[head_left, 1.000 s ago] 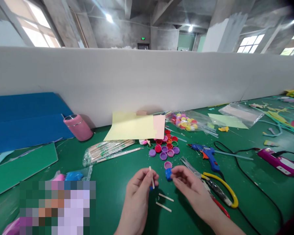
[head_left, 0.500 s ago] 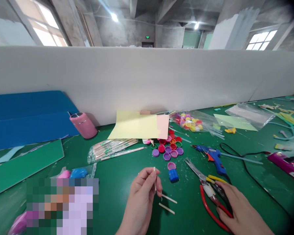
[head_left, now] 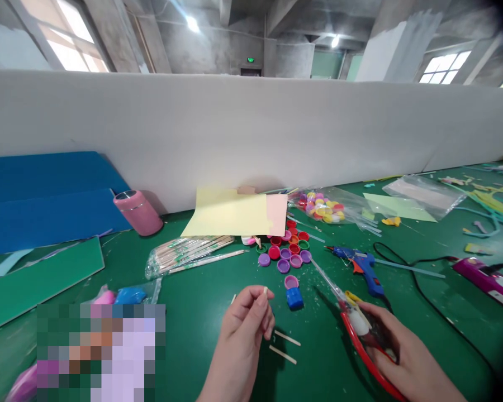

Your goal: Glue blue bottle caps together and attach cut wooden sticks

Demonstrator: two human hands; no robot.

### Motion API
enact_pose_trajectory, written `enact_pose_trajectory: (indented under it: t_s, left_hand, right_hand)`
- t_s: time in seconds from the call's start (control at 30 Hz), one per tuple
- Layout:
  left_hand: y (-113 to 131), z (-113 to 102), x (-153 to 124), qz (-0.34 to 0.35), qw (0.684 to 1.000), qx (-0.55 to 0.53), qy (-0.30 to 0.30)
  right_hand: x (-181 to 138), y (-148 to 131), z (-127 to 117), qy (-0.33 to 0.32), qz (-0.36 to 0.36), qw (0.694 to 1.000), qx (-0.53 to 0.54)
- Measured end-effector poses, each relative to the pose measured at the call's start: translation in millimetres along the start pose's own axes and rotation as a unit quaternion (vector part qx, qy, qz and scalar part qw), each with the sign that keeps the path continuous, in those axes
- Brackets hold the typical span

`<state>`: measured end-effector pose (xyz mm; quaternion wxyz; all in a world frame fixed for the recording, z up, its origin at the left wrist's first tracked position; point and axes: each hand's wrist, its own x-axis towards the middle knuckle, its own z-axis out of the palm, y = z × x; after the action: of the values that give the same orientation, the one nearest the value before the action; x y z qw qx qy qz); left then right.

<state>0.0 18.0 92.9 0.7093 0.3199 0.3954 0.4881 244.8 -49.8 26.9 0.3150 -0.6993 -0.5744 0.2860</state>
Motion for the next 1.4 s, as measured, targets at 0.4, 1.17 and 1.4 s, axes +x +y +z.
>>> enact_pose_trajectory:
  t_s: [0.4,1.17,1.4]
  left_hand:
    - [2,-1,-8,-0.002,1.0,-0.002,-0.025]
    - [4,-4,-8,0.078,0.966,0.215,-0.122]
    - [5,5,-10,0.142,0.932,0.29,-0.166]
  right_hand:
    - [4,-79,24,-0.111,0.014,0.968,0.225]
    - [1,-108,28,-0.122,0.106,0.922,0.351]
    - [2,-109,30,-0.159,0.073,0.928,0.329]
